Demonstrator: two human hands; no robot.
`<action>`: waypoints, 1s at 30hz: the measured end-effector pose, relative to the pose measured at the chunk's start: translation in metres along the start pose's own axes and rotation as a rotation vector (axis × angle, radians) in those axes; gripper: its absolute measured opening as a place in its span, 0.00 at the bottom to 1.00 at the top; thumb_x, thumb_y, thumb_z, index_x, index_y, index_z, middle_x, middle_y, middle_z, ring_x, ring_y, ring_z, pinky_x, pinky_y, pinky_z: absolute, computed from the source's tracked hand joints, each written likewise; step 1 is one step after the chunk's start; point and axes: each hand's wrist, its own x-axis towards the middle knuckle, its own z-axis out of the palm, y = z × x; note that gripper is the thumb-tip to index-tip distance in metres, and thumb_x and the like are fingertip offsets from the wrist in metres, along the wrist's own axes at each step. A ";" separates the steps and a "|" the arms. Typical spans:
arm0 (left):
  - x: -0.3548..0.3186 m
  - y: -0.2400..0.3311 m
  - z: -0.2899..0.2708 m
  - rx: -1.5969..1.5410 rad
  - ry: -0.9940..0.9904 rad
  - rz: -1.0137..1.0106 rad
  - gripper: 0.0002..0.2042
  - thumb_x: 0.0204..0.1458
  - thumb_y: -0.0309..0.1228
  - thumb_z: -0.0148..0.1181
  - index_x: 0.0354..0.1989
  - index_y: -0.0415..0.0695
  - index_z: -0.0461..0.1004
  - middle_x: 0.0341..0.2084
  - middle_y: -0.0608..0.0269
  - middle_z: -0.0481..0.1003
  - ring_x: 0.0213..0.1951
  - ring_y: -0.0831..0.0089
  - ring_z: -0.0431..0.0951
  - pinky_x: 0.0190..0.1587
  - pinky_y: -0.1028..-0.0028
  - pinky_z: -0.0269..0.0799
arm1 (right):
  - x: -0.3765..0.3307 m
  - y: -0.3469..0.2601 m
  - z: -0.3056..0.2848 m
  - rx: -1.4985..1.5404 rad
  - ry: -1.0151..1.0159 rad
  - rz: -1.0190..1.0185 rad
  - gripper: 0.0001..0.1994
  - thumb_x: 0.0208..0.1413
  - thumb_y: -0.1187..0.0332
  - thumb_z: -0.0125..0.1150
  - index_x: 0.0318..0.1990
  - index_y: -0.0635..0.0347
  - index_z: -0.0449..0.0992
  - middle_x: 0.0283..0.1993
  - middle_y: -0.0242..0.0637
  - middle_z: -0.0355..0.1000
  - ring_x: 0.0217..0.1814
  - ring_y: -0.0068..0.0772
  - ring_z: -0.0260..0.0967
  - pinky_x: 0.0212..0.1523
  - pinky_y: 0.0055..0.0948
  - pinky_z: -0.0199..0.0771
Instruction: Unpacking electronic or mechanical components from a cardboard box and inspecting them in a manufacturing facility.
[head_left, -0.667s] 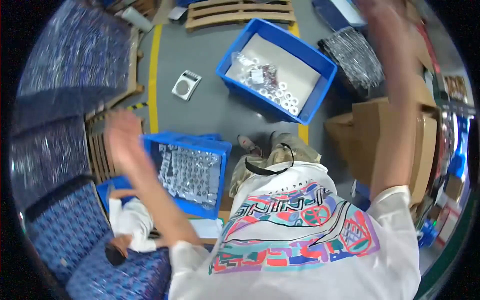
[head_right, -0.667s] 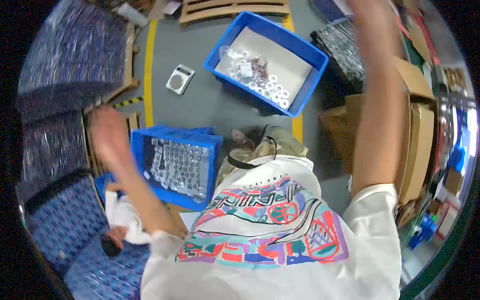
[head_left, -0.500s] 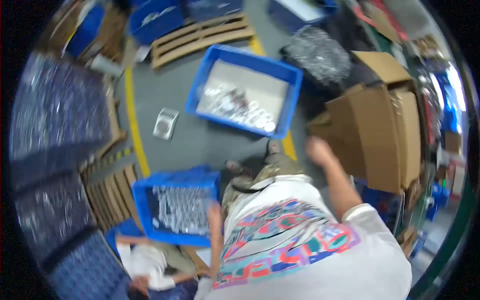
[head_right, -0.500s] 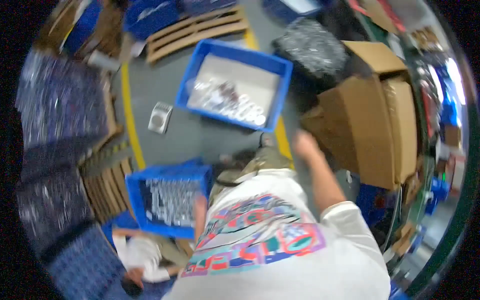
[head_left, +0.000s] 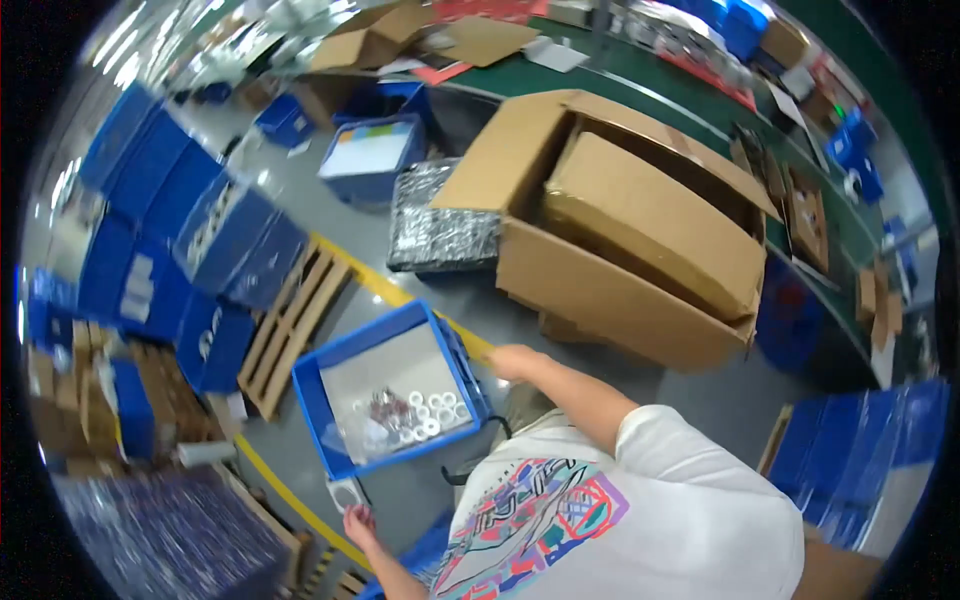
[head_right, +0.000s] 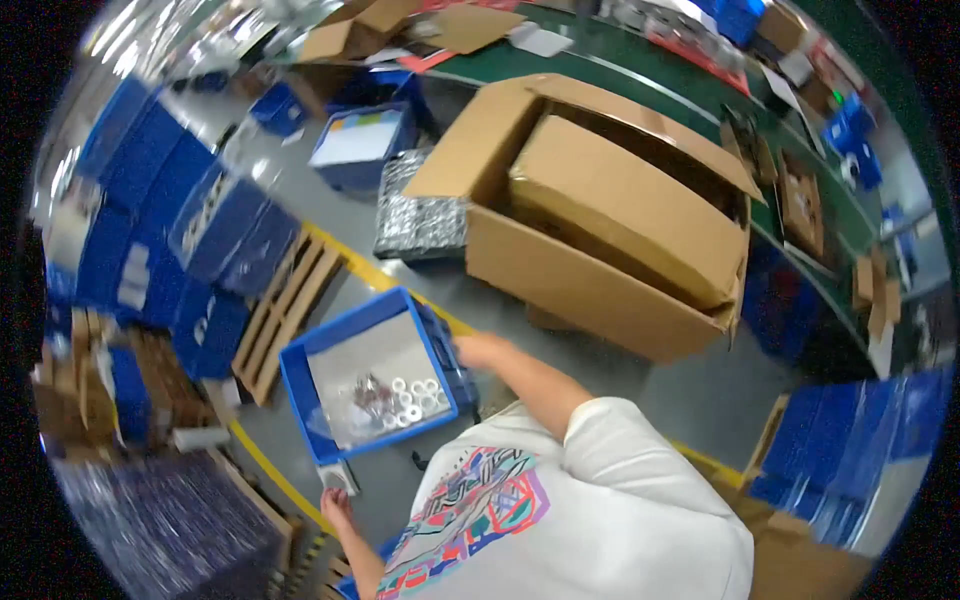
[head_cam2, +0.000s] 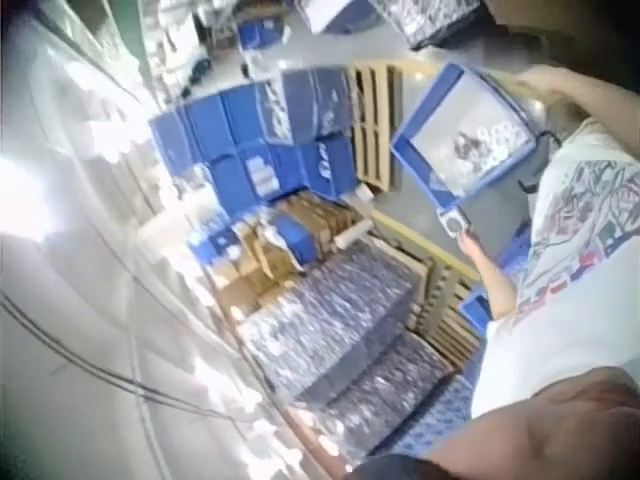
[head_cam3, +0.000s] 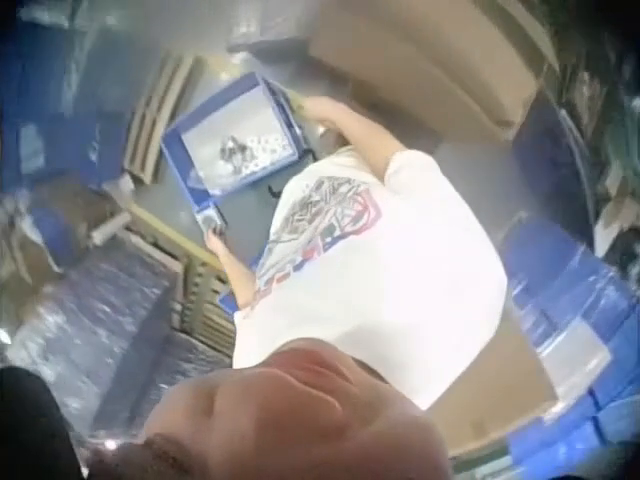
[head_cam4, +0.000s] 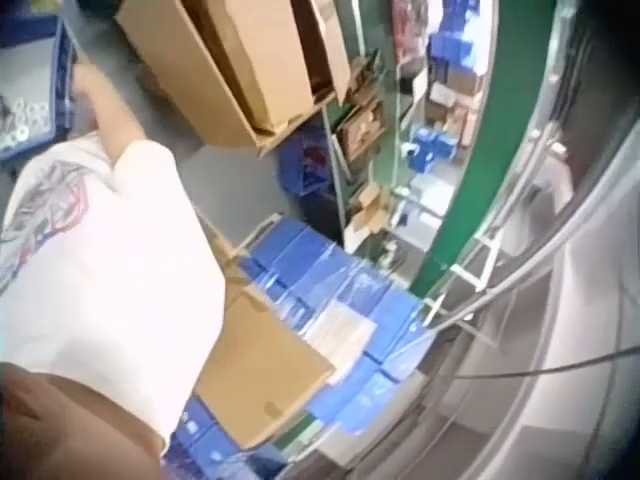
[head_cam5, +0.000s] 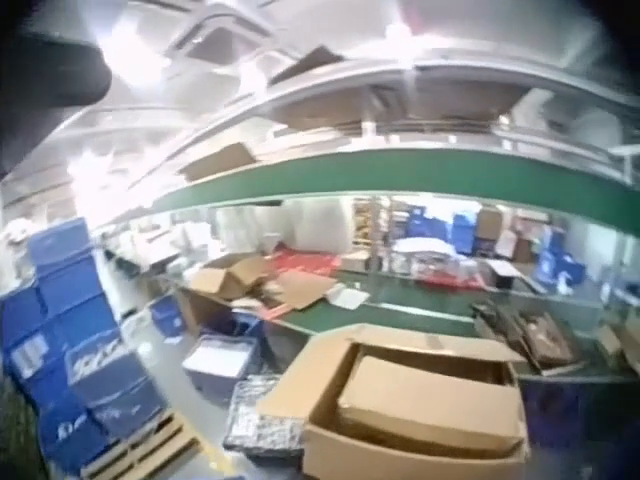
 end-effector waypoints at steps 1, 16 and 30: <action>0.004 0.025 0.035 -0.139 -0.040 0.055 0.18 0.48 0.31 0.53 0.49 0.42 0.68 0.29 0.61 0.74 0.23 0.76 0.72 0.21 0.82 0.64 | 0.003 -0.015 -0.028 0.061 0.079 -0.096 0.18 0.50 0.66 0.50 0.51 0.53 0.70 0.45 0.48 0.72 0.47 0.51 0.69 0.45 0.43 0.69; -0.207 0.102 0.322 1.118 -1.322 0.468 0.17 0.55 0.36 0.51 0.50 0.40 0.70 0.40 0.57 0.76 0.42 0.71 0.75 0.46 0.74 0.68 | -0.222 0.141 -0.268 -0.130 1.207 0.493 0.16 0.54 0.60 0.53 0.45 0.60 0.72 0.43 0.44 0.71 0.48 0.45 0.65 0.54 0.38 0.59; -0.355 0.280 0.448 0.513 -1.178 1.765 0.20 0.47 0.24 0.56 0.52 0.42 0.67 0.51 0.53 0.68 0.56 0.55 0.64 0.58 0.57 0.56 | -0.241 0.043 -0.215 0.092 0.421 -0.039 0.14 0.57 0.62 0.48 0.48 0.51 0.74 0.36 0.36 0.75 0.34 0.37 0.73 0.47 0.32 0.68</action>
